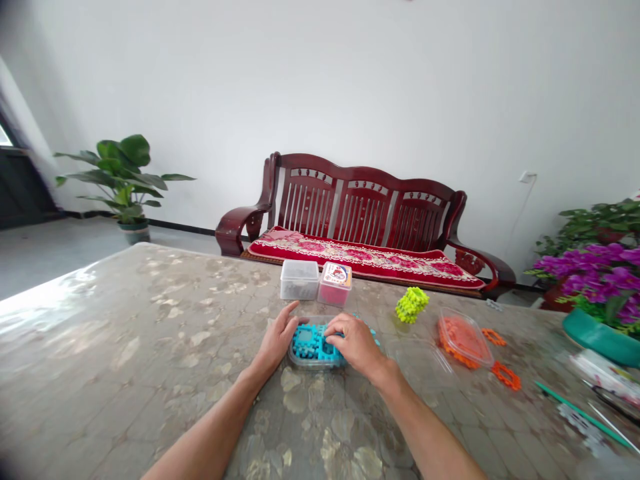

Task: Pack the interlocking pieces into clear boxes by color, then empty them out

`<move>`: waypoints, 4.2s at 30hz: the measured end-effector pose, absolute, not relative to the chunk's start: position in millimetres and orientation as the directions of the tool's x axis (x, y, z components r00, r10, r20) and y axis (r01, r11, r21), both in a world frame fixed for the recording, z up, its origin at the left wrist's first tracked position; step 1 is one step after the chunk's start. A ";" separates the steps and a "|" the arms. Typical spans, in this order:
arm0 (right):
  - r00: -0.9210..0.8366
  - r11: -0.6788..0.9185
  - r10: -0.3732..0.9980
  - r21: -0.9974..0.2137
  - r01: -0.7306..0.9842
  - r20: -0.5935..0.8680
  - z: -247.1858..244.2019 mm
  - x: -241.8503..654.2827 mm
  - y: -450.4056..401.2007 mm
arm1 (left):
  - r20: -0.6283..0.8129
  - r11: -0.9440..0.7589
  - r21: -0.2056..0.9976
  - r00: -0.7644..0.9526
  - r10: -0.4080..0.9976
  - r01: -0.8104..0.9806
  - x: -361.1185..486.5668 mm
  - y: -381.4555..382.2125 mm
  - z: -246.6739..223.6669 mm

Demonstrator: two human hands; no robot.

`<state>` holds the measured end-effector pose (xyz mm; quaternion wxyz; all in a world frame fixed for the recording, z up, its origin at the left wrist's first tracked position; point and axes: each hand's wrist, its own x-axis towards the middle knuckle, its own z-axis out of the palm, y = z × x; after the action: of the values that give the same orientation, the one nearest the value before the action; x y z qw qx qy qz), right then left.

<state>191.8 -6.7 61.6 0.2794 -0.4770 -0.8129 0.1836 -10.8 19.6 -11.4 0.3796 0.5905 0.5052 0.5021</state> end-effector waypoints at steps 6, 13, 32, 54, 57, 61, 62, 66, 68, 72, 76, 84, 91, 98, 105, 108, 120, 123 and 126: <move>-0.320 0.445 0.896 -0.636 0.630 0.309 53.7 189.5 -8.2 | 0.206 -0.197 0.954 -0.015 0.978 0.225 -10.5 16.5 -5.6; 0.062 0.161 0.963 -0.742 0.651 0.263 51.0 254.6 21.6 | 0.175 -0.171 0.970 -0.003 0.985 0.172 -11.3 15.9 -4.5; 0.068 -0.001 0.980 -0.340 0.940 0.186 21.1 262.1 28.0 | 0.160 -0.160 0.976 0.009 0.987 0.147 -13.3 14.5 0.3; 0.099 0.049 0.954 -0.474 0.879 0.282 36.9 255.8 27.4 | 0.163 -0.164 0.976 0.018 0.986 0.141 -12.5 19.0 -5.7; 0.112 0.154 0.927 -0.634 0.758 0.359 51.7 247.4 9.0 | 0.160 -0.161 0.976 0.019 0.987 0.146 -12.5 18.4 -4.9; -0.001 0.278 0.910 -0.608 0.744 0.415 65.8 221.5 -30.3 | 0.166 -0.168 0.972 0.023 0.986 0.163 -12.7 18.7 -7.1; -0.031 0.293 0.913 -0.598 0.746 0.407 66.5 214.9 -39.5 | 0.168 -0.170 0.971 0.023 0.985 0.167 -12.7 19.0 -7.8; -0.115 0.306 0.933 -0.582 0.754 0.342 59.7 199.2 -60.8 | 0.170 -0.170 0.970 0.020 0.985 0.171 -12.6 19.7 -9.4; -0.129 0.296 0.940 -0.566 0.769 0.316 54.7 198.3 -61.0 | 0.167 -0.168 0.971 0.019 0.986 0.168 -12.4 19.6 -9.1; -0.113 0.269 0.944 -0.523 0.809 0.311 51.6 201.8 -53.8 | 0.173 -0.174 0.969 0.021 0.985 0.174 -12.4 19.0 -7.7; -0.102 0.255 0.942 -0.484 0.837 0.321 56.0 203.0 -52.4 | 0.181 -0.181 0.965 0.016 0.983 0.190 -12.6 18.9 -7.1; -0.324 0.423 0.885 -0.291 0.858 0.333 65.1 191.6 -61.4 | 0.179 -0.179 0.968 0.011 0.984 0.179 -12.1 18.1 -6.3; -0.210 0.361 0.910 -0.437 0.824 0.357 63.1 214.3 -48.2 | 0.182 -0.180 0.965 0.009 0.983 0.192 -13.0 18.3 -5.8; 0.074 0.051 0.947 -0.375 0.926 0.312 44.5 273.0 -11.6 | 0.177 -0.173 0.964 -0.001 0.984 0.203 -13.0 17.3 -3.7; 0.027 0.027 0.955 -0.177 0.984 0.295 23.7 278.7 -5.1 | 0.174 -0.174 0.966 0.017 0.985 0.193 -12.9 16.7 -2.9; 0.044 0.006 0.965 -0.185 0.983 0.260 22.7 278.6 0.3 | 0.179 -0.178 0.966 0.012 0.984 0.188 -12.9 16.6 -2.7; 0.158 0.102 0.920 -0.609 0.786 0.359 52.4 254.6 -15.5 | 0.182 -0.178 0.964 0.001 0.983 0.197 -11.9 15.9 -1.7; -0.043 0.280 0.919 -0.573 0.770 0.391 69.2 219.5 -35.8 | 0.178 -0.175 0.964 0.004 0.984 0.201 -12.3 16.4 -3.1; -0.191 0.356 0.916 -0.491 0.795 0.354 76.5 187.4 -51.4 | 0.186 -0.183 0.965 0.003 0.983 0.187 -12.2 16.9 -4.6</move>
<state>187.4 -51.4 76.5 0.3035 -0.5588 -0.7653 0.0994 -12.2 16.9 -4.6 0.3986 0.5854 0.4996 0.4988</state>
